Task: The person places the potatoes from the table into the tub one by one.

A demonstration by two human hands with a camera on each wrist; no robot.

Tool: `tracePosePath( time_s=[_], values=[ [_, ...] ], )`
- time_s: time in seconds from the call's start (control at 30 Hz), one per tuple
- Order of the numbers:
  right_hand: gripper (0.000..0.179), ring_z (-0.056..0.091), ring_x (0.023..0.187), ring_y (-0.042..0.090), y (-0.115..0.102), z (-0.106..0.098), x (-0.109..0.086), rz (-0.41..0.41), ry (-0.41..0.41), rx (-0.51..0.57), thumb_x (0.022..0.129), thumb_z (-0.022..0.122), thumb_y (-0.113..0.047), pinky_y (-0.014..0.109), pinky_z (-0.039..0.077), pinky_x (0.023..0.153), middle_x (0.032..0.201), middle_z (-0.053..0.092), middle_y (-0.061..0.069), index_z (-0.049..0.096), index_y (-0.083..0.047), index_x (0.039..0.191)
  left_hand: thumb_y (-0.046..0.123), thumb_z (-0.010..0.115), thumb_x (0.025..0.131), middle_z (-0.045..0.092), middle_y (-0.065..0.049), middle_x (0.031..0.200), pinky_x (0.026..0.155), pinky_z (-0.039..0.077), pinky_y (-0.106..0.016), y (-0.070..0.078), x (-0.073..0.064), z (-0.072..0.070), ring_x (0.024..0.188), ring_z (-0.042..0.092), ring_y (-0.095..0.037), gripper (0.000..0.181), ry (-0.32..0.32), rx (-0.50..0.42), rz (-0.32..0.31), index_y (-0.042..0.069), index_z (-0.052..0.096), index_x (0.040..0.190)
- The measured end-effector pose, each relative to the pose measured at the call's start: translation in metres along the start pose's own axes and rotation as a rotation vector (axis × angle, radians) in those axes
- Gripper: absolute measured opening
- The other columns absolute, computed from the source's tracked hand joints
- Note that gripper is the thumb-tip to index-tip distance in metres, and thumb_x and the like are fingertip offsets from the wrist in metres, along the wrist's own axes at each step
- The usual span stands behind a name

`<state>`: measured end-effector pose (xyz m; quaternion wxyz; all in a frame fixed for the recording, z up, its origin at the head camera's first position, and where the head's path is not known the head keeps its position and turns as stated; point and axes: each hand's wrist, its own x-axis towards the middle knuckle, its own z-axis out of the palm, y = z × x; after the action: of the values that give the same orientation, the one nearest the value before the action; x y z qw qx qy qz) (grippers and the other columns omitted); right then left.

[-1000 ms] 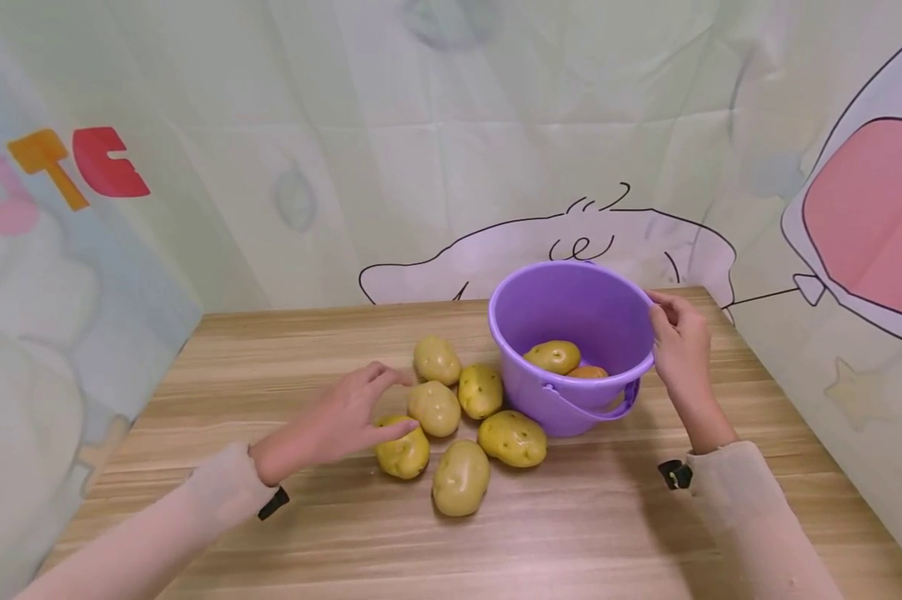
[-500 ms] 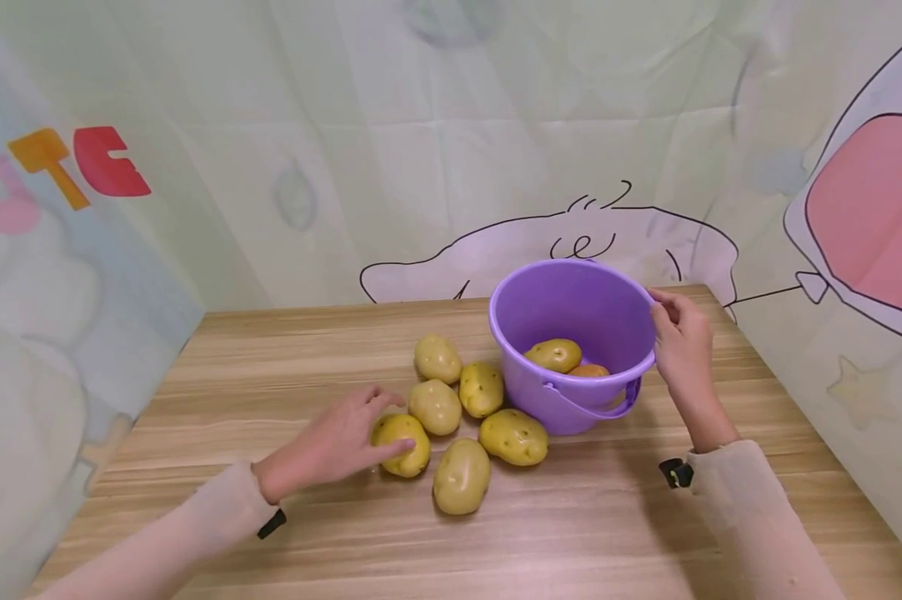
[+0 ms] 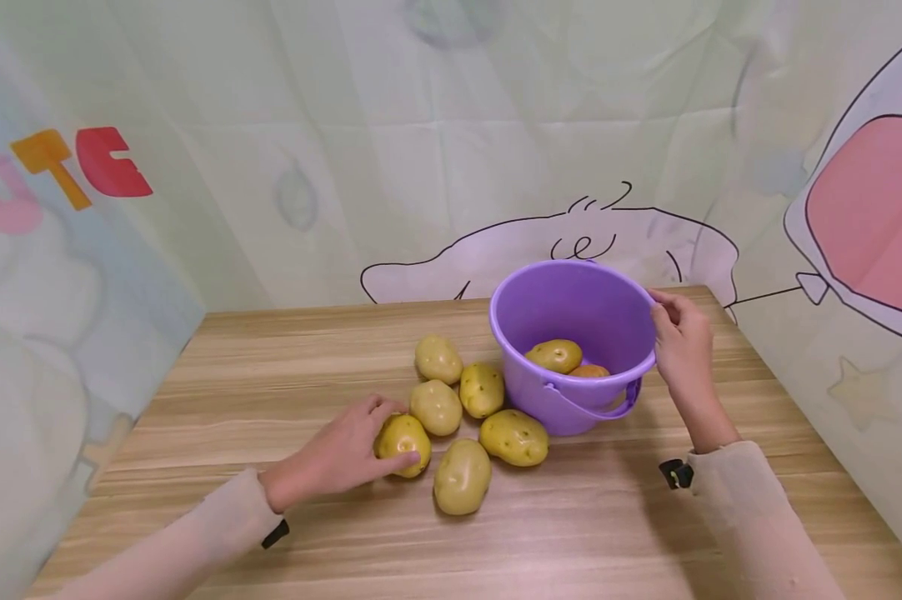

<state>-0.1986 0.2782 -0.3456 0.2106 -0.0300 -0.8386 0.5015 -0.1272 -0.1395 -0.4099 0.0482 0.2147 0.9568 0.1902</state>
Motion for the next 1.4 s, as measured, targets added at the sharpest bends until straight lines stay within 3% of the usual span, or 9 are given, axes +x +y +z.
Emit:
tracePosePath(
  time_s=[0.43, 1.07, 1.4],
  values=[
    [0.038, 0.057, 0.087, 0.000, 0.0004, 0.0000, 0.0004, 0.003, 0.001, -0.007, 0.105, 0.045, -0.015, 0.011, 0.048, 0.072, 0.105, 0.062, 0.003, 0.059, 0.007, 0.132, 0.066, 0.067, 0.083, 0.054, -0.014, 0.124, 0.092, 0.049, -0.047, 0.0058, 0.0007, 0.0026, 0.109, 0.056, -0.027, 0.082, 0.024, -0.028, 0.009, 0.003, 0.055, 0.135],
    [0.038, 0.057, 0.087, 0.001, 0.0010, -0.0008, 0.0012, -0.001, 0.002, -0.004, 0.105, 0.045, -0.016, 0.011, 0.048, 0.071, 0.103, 0.061, -0.001, 0.059, 0.007, 0.132, 0.064, 0.074, 0.077, 0.055, -0.014, 0.116, 0.088, 0.052, -0.046, 0.0062, 0.0037, 0.0094, 0.101, 0.059, -0.028, 0.085, 0.054, -0.003, 0.016, 0.001, 0.056, 0.132],
    [0.039, 0.057, 0.089, 0.000, 0.0002, -0.0007, 0.0000, 0.003, -0.019, 0.003, 0.106, 0.044, -0.016, 0.010, 0.048, 0.074, 0.106, 0.061, 0.001, 0.056, 0.009, 0.134, 0.062, 0.074, 0.078, 0.055, -0.014, 0.116, 0.087, 0.052, -0.046, 0.0043, 0.0036, 0.0099, 0.100, 0.059, -0.028, 0.084, 0.041, -0.039, 0.004, -0.001, 0.056, 0.132]
  ],
)
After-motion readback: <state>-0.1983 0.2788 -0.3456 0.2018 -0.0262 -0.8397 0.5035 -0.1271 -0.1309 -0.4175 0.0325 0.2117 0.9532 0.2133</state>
